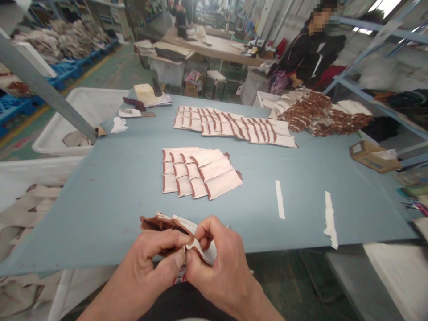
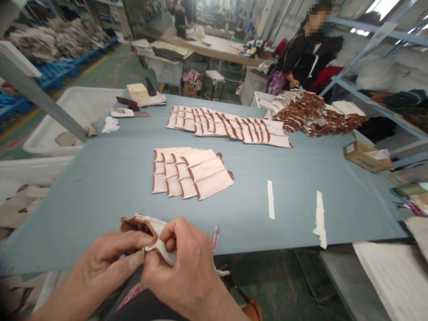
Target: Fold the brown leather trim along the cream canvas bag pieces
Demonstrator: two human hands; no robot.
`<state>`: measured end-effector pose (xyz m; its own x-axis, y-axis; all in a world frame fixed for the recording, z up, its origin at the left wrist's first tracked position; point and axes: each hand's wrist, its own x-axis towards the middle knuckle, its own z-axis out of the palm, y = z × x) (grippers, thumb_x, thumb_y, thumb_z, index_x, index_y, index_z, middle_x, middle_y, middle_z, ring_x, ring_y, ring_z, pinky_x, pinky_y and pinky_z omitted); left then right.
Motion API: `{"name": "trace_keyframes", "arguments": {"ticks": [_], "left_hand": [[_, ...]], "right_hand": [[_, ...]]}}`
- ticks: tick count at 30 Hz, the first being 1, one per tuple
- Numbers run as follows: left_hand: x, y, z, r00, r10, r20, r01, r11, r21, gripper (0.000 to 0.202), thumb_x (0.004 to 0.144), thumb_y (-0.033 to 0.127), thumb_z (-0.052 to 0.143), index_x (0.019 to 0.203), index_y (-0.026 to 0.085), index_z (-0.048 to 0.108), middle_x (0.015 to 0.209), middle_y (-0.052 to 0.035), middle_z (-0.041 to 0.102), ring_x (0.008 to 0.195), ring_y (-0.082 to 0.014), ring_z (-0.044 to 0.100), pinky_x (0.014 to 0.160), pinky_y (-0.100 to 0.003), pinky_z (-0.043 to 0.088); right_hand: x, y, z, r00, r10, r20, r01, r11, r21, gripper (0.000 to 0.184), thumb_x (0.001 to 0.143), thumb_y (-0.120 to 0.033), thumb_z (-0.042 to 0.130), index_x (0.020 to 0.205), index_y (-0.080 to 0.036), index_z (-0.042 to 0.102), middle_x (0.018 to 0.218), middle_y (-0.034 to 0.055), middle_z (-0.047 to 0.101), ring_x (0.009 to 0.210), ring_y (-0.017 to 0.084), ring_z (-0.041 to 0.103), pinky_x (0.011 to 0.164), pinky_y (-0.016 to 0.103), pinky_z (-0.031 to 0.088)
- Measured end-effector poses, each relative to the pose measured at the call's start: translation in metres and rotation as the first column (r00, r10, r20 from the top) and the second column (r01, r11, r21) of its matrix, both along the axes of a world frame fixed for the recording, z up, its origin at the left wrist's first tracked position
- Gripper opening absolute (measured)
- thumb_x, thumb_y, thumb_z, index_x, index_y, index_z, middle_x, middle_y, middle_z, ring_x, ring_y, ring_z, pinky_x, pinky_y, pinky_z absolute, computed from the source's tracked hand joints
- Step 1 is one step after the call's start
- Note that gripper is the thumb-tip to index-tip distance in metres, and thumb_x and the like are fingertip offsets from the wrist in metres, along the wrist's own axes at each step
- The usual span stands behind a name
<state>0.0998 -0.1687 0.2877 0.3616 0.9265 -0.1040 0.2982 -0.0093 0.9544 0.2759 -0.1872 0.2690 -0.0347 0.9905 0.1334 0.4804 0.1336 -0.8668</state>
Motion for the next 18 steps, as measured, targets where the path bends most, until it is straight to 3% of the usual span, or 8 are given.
{"name": "trace_keyframes", "arguments": {"ticks": [4,9,14,18], "left_hand": [[0.005,-0.004,-0.006,0.998,0.061,0.011,-0.061,0.998,-0.012,0.028,0.09,0.029,0.06,0.071,0.023,0.08,0.071,-0.0012,0.078,0.07,-0.0211,0.072,0.076,-0.028,0.059],[0.002,-0.012,-0.006,0.986,0.114,-0.126,-0.119,0.992,-0.037,0.019,0.091,0.035,0.068,0.093,0.023,0.082,0.096,-0.0038,0.084,0.089,-0.0248,0.076,0.085,-0.028,0.06],[0.007,-0.003,-0.006,0.991,0.11,-0.077,-0.107,0.993,0.042,0.027,0.093,0.026,0.057,0.078,0.022,0.079,0.078,0.0,0.08,0.074,-0.0193,0.075,0.074,-0.021,0.058],[0.008,0.001,-0.006,0.993,0.1,-0.061,-0.092,0.989,0.115,0.031,0.099,0.025,0.051,0.077,0.022,0.073,0.078,0.0024,0.078,0.073,-0.016,0.075,0.07,-0.017,0.055]], "right_hand": [[-0.003,0.002,-0.004,0.999,-0.036,0.03,0.035,0.999,0.041,0.009,0.073,-0.021,0.058,0.079,-0.026,0.053,0.061,-0.0067,0.058,0.052,0.013,0.055,0.055,0.025,0.039],[-0.002,0.005,-0.001,0.997,0.013,-0.075,-0.024,0.988,-0.155,0.005,0.076,-0.026,0.057,0.079,-0.026,0.053,0.062,-0.0068,0.058,0.053,0.013,0.055,0.054,0.025,0.038],[-0.004,0.008,-0.006,0.996,0.025,-0.082,-0.042,0.977,-0.208,0.006,0.08,-0.029,0.057,0.082,-0.024,0.056,0.063,-0.0061,0.058,0.057,0.015,0.058,0.06,0.026,0.04],[-0.007,0.012,-0.008,0.992,0.034,-0.119,-0.061,0.971,-0.233,0.01,0.085,-0.034,0.059,0.084,-0.023,0.057,0.065,-0.0047,0.06,0.058,0.015,0.06,0.06,0.027,0.041]]}}
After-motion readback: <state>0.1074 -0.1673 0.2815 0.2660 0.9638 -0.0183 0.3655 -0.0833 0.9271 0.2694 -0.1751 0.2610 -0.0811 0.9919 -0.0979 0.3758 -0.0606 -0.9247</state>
